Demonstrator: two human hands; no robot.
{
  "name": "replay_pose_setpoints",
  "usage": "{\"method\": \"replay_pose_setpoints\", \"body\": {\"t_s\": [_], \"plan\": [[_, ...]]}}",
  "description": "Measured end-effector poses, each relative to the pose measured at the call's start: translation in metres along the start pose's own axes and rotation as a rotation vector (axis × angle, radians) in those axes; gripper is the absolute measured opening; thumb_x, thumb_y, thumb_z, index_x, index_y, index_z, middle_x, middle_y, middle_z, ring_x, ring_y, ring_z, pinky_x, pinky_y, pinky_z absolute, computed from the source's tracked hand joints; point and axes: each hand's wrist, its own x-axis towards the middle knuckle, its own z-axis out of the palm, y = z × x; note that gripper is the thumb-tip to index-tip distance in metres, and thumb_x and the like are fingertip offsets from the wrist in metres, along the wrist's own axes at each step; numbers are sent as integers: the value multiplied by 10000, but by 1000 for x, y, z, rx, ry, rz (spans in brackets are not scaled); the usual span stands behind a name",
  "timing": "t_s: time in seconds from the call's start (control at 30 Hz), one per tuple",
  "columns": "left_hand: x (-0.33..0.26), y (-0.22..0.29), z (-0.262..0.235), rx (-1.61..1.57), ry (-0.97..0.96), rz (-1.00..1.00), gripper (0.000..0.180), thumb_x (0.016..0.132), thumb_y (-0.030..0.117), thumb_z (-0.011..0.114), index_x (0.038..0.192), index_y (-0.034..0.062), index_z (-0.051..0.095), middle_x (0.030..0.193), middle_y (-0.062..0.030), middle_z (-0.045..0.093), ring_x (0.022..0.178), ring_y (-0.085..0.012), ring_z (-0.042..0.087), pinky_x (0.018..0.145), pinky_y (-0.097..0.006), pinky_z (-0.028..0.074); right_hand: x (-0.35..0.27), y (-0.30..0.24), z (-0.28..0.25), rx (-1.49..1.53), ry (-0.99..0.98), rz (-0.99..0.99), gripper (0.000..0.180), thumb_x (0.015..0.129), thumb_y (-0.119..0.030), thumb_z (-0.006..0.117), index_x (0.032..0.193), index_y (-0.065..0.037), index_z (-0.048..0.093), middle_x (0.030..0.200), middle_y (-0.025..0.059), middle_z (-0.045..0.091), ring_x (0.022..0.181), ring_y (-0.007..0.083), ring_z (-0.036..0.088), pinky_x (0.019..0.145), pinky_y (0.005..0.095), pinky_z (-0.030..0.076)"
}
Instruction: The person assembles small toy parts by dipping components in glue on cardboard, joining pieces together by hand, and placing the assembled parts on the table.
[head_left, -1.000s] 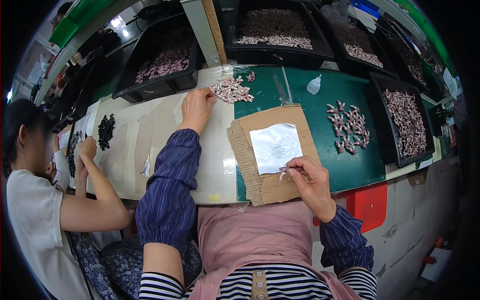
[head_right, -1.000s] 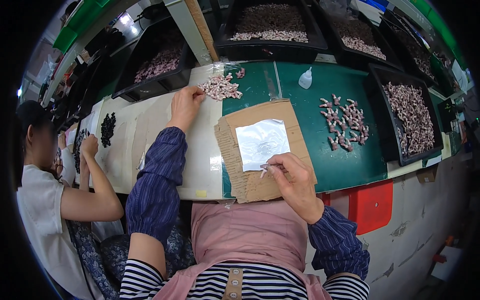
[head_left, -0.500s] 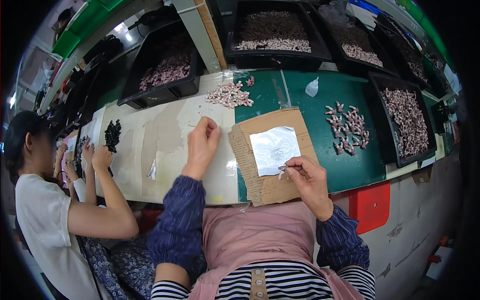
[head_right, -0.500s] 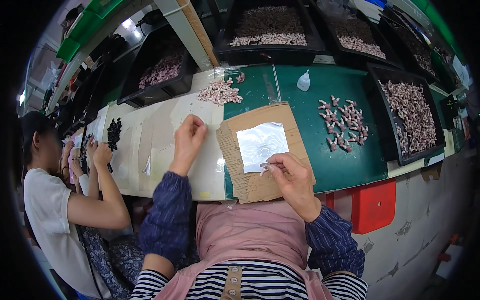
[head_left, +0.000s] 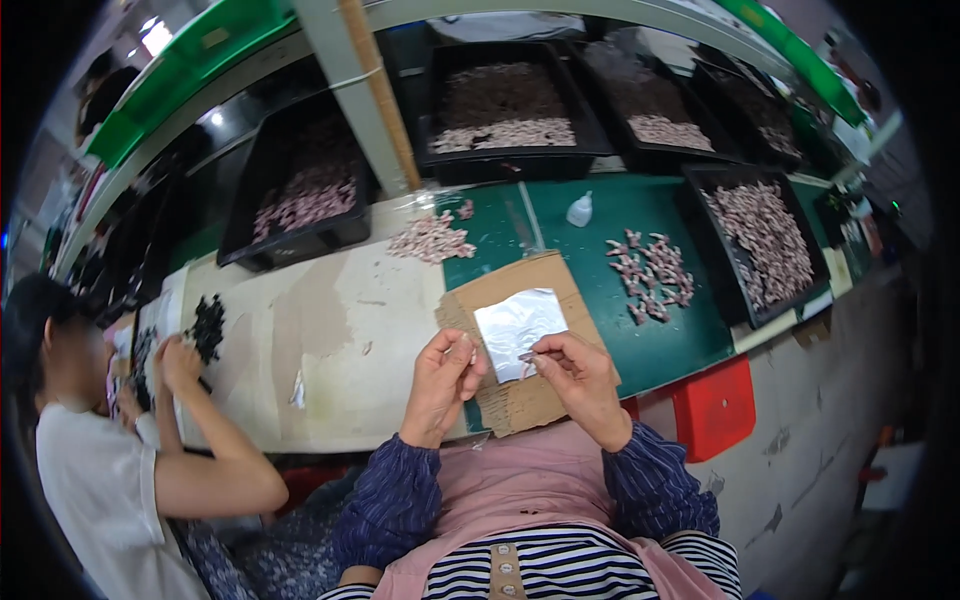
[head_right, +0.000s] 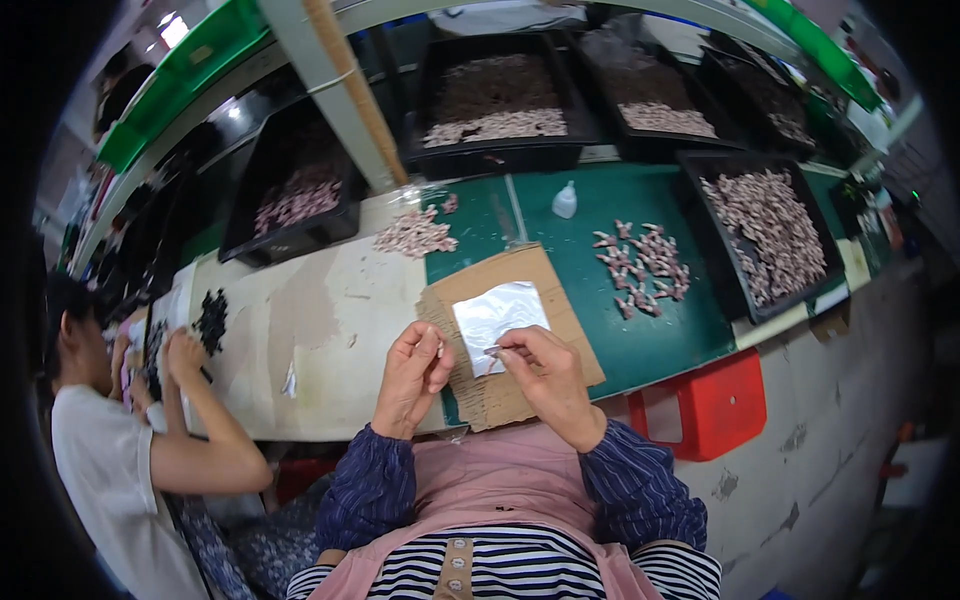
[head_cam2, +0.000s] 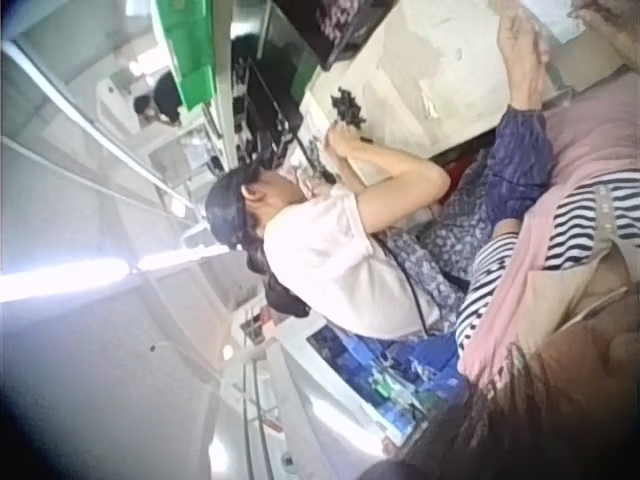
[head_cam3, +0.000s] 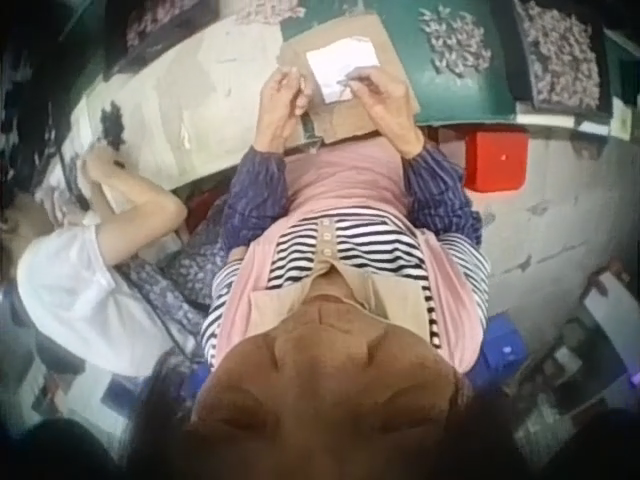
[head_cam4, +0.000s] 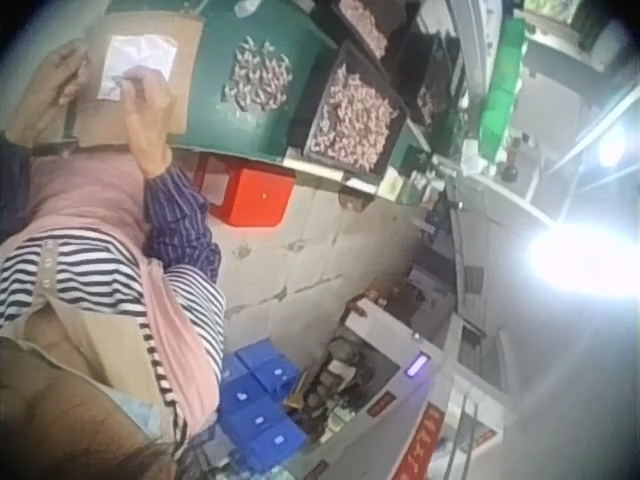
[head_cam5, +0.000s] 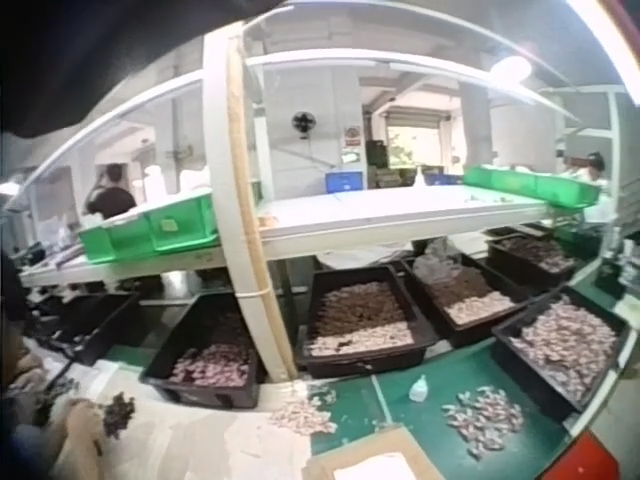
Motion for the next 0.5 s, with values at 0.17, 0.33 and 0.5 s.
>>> {"method": "replay_pose_setpoints", "body": {"t_s": [0.17,0.33,0.5], "plan": [[16,0,0,-67,-55,-102,203,1035,209,639,1084,13,662,849,-29,648,608,-47,507,520,-181,416,2,-5,2,-20,65,22,129,945,43,663,1074,53,665,974,60,687,869,100,675,763,227,546],[8,3,9,-11,-45,-166,223,1018,145,656,1174,-14,678,909,-60,700,666,-56,580,579,-173,463,2,-13,3,-62,103,20,134,949,48,656,1082,58,662,980,67,682,896,111,679,782,237,554],[2,2,13,19,-63,-79,118,1006,95,661,1062,-8,672,896,-75,725,681,-65,619,557,-180,472,0,-14,9,-37,128,-51,141,900,54,685,1040,47,668,956,124,686,841,194,702,735,296,558]]}}
